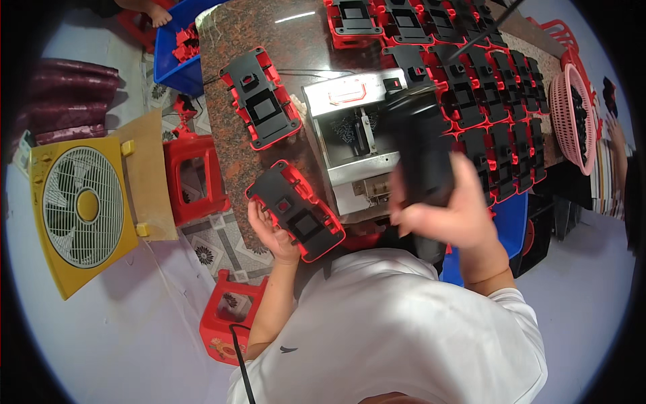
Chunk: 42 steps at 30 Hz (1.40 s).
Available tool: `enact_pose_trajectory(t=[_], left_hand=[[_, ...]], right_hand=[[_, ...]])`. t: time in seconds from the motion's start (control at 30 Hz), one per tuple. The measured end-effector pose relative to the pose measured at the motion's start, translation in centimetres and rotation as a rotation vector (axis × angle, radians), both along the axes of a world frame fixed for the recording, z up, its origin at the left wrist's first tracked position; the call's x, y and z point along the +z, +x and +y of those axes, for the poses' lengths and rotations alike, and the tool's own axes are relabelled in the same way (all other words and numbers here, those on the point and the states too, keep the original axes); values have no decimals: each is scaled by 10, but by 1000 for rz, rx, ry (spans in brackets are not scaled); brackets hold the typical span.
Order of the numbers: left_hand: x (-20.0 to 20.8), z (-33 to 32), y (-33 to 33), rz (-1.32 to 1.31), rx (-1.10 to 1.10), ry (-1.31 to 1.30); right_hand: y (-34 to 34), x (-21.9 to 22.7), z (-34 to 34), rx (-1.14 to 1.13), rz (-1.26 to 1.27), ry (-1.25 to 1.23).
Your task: The person fastens components onto plastic casings using an electric screwdriver, arranges the assembled casings on the table, and handles a bag of screws.
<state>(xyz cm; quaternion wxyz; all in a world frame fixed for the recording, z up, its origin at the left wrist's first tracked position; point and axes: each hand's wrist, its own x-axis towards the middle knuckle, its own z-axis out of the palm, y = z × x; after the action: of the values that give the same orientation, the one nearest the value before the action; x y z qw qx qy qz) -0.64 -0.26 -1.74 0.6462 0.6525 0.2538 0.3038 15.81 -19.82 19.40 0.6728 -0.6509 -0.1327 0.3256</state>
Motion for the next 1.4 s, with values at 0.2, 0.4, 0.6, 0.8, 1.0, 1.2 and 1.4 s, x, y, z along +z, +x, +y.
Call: enact_pose_trajectory(t=[0.2, 0.4, 0.6, 0.8, 1.0, 1.2, 1.4], left_hand=[[2, 2, 0, -12, -72, 54], [-9, 4, -3, -37, -99, 26], [-10, 4, 8, -126, -123, 86], [4, -4, 13, -179, -188, 102], [-15, 11, 10, -207, -203, 146], [-7, 6, 11, -204, -230, 158], [-17, 12, 6, -170, -201, 169]], right_hand=[[33, -9, -29, -297, -54, 309], [25, -3, -41, -235, -39, 250], [26, 5, -5, -101, -320, 43], [42, -7, 37, 110, -1060, -397], [57, -32, 41, 238, -1566, -563], [83, -41, 27, 198, -1515, -569], [109, -22, -6, -219, -1202, -685]])
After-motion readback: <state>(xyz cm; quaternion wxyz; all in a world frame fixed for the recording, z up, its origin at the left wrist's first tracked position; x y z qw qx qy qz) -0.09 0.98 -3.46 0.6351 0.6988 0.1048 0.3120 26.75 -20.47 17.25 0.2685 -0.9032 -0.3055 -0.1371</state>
